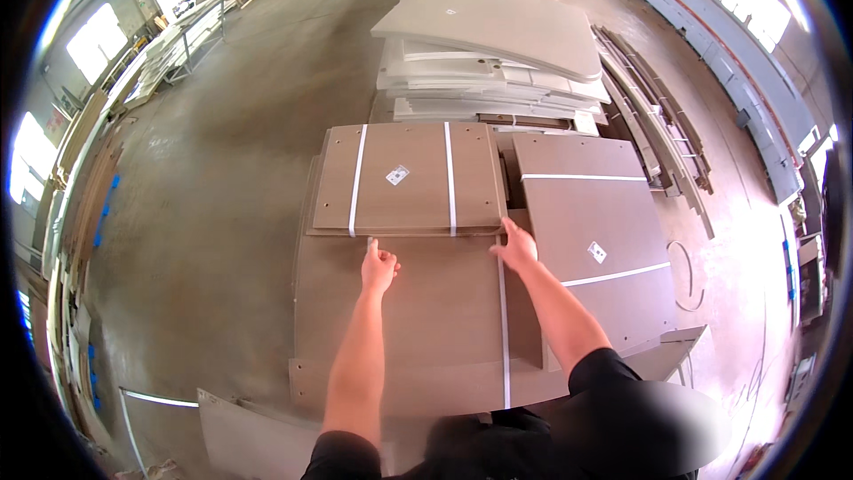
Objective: The person repeatedly picks up flat rectangular panels from a workbench, carries them to a nearby stack, and places them on top. The person also uses white straps to bundle the panels before stacking them. The process is repeated multiple times throughout the clip.
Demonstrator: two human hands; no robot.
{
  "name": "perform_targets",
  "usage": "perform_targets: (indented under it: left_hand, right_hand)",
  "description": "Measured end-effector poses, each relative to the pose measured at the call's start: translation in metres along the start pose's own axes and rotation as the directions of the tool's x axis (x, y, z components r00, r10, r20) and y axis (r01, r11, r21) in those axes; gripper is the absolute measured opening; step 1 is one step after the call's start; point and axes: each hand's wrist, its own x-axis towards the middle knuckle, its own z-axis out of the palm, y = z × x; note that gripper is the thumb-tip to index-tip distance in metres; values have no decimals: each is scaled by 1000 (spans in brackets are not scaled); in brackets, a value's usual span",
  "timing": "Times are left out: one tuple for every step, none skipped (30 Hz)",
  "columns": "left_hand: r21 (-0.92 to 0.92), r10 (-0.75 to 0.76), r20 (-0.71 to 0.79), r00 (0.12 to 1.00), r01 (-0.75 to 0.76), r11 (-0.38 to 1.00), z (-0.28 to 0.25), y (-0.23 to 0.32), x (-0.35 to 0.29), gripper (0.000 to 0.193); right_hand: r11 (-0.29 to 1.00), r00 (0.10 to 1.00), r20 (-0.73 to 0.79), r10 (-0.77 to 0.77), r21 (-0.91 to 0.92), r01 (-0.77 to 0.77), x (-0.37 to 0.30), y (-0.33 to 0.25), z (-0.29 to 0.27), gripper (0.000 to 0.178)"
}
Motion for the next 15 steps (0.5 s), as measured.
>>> perform_targets:
  left_hand:
    - [87, 93, -42, 995, -89, 992, 6, -21, 3, 64]
    - [184, 173, -103, 979, -153, 971, 4, -38, 0, 61]
    - [226, 200, -81, 977, -177, 958, 14, -18, -27, 58]
    - [319, 348, -93, 933, -304, 898, 16, -16, -52, 58]
    - [404, 494, -70, 867, -428, 809, 26, -20, -77, 58]
    - [480, 629, -32, 777, -540, 691, 37, -23, -103, 58]
    - [457, 620, 57, 782, -573, 681, 49, -19, -136, 58]
    - [438, 612, 139, 779, -603, 667, 60, -15, -172, 58]
    - [411, 626, 198, 754, -644, 646, 73, -14, -207, 58]
    - [392, 638, 250, 729, -678, 622, 85, -16, -243, 58]
    - [377, 618, 295, 729, -683, 626, 95, -22, -277, 59]
    - [360, 609, 342, 716, -698, 619, 110, -27, -307, 59]
    - [311, 572, 436, 695, -713, 629, 124, -29, -333, 62]
    - [263, 529, 525, 667, -718, 645, 138, -30, -353, 64]
    - [281, 513, 523, 680, -706, 650, 151, -30, -373, 65]
  right_hand:
    - [995, 994, -52, -92, -48, 89, -18, 13, 10, 88]
    - [986, 989, 13, -148, -80, 148, -40, 4, 12, 87]
    - [977, 977, 22, -213, -22, 213, -75, 21, 9, 84]
    - [961, 960, 55, -276, -17, 277, -108, 21, 1, 83]
    - [947, 944, 80, -319, -11, 321, -144, 26, -12, 82]
    - [942, 939, 103, -327, -38, 332, -178, 36, -22, 81]
    - [937, 935, 122, -333, -65, 342, -211, 51, -36, 80]
    - [942, 943, 148, -298, -110, 316, -242, 60, -52, 80]
    - [943, 948, 170, -267, -156, 294, -270, 70, -69, 80]
    - [937, 950, 180, -257, -195, 290, -294, 85, -79, 81]
    - [925, 943, 208, -258, -229, 304, -308, 97, -89, 81]
    - [912, 941, 219, -260, -264, 314, -320, 111, -94, 81]
    - [895, 937, 206, -282, -295, 334, -325, 121, -96, 78]
    - [876, 932, 197, -305, -325, 356, -329, 131, -96, 76]
    - [857, 924, 192, -330, -349, 378, -331, 141, -94, 74]
